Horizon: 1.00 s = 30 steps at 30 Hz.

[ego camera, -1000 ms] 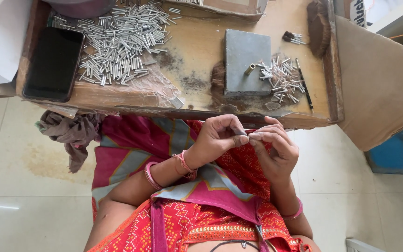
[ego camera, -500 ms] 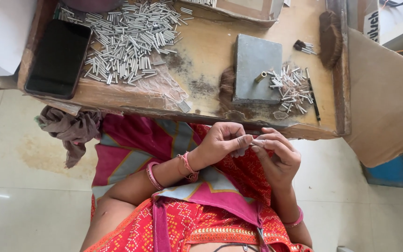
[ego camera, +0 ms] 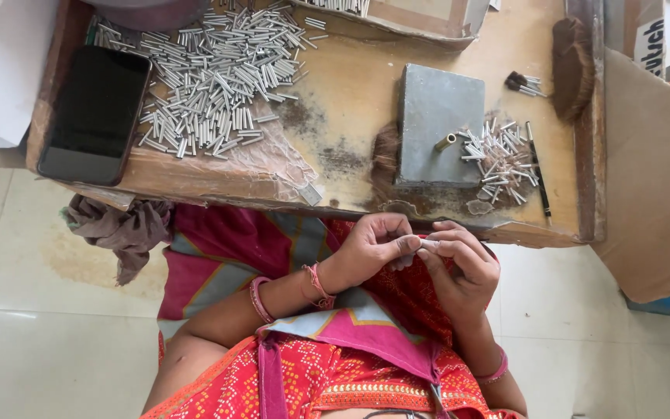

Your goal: Assembling small metal components by manually inserting metal pins into hollow tubes.

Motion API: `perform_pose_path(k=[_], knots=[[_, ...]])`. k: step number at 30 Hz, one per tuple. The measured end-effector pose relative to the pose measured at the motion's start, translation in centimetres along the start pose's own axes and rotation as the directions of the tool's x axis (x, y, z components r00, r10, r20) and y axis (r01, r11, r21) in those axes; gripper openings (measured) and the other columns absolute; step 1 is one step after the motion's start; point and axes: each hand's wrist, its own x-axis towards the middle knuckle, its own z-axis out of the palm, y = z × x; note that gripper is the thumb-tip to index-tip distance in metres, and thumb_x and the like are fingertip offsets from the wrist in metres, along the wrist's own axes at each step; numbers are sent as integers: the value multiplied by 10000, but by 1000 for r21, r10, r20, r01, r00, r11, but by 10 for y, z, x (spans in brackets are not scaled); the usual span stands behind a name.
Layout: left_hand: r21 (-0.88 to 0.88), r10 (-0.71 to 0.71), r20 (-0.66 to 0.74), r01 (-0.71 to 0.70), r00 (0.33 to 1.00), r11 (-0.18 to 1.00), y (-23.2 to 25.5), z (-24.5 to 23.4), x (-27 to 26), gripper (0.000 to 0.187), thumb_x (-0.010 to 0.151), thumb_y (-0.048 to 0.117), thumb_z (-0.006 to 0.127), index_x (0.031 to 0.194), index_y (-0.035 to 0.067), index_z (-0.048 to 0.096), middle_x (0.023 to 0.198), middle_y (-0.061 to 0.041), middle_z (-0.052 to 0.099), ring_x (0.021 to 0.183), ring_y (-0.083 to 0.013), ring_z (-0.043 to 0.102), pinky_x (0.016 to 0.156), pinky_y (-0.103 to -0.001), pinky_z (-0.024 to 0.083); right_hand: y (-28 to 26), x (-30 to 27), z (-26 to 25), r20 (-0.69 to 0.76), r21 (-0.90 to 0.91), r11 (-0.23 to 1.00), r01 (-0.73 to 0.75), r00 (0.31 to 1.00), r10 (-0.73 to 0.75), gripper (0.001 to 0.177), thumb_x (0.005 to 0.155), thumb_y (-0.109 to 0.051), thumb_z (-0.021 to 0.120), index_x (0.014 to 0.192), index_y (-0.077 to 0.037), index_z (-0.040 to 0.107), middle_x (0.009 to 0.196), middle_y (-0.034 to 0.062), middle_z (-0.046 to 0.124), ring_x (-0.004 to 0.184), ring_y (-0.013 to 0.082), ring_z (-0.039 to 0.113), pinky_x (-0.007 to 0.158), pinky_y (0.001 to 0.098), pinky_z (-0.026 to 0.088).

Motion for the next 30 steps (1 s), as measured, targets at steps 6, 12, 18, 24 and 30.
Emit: perform_pose_path(k=[6, 12, 18, 24, 30], knots=[[-160, 31, -40, -37, 999, 986, 8, 13, -3, 153, 991, 129, 730, 914, 55, 621, 819, -8, 662, 706, -64, 589, 642, -224, 489, -13, -1, -1, -48, 7, 996, -89, 995, 89, 120, 861, 39, 767, 962, 35, 701, 977, 144, 718, 949, 239, 709, 866, 361, 564], [-103, 68, -51, -73, 996, 992, 13, 20, -8, 139, 977, 92, 746, 920, 33, 634, 822, -11, 655, 714, -63, 586, 638, -228, 488, -18, -4, -6, -82, -44, 998, 36, 996, -39, 107, 894, 55, 754, 983, 20, 706, 961, 110, 713, 960, 217, 700, 1074, 437, 559], [-88, 76, -39, -79, 996, 993, 20, 31, -16, 152, 986, 118, 731, 908, 39, 626, 801, -10, 662, 678, -56, 580, 610, -221, 477, -20, -14, -5, -118, 46, 999, 24, 993, -18, 82, 912, 43, 757, 973, 17, 708, 953, 96, 710, 944, 210, 698, 1076, 451, 560], [-64, 71, -27, -73, 997, 995, 19, 42, -18, 227, 1013, 175, 707, 864, 62, 579, 740, 18, 614, 636, -41, 548, 559, -208, 445, -26, -16, -11, -157, 5, 997, 80, 984, -78, 91, 925, 19, 768, 997, 16, 713, 975, 107, 709, 969, 214, 695, 1061, 436, 533], [-13, 134, -90, -136, 987, 991, 8, 40, -15, 211, 1036, 145, 693, 874, 68, 581, 753, 28, 607, 659, -32, 535, 583, -199, 434, -27, -19, 1, -183, -132, 984, 117, 973, -140, 118, 933, 52, 745, 1041, 24, 706, 1004, 130, 714, 976, 248, 701, 1063, 449, 541]])
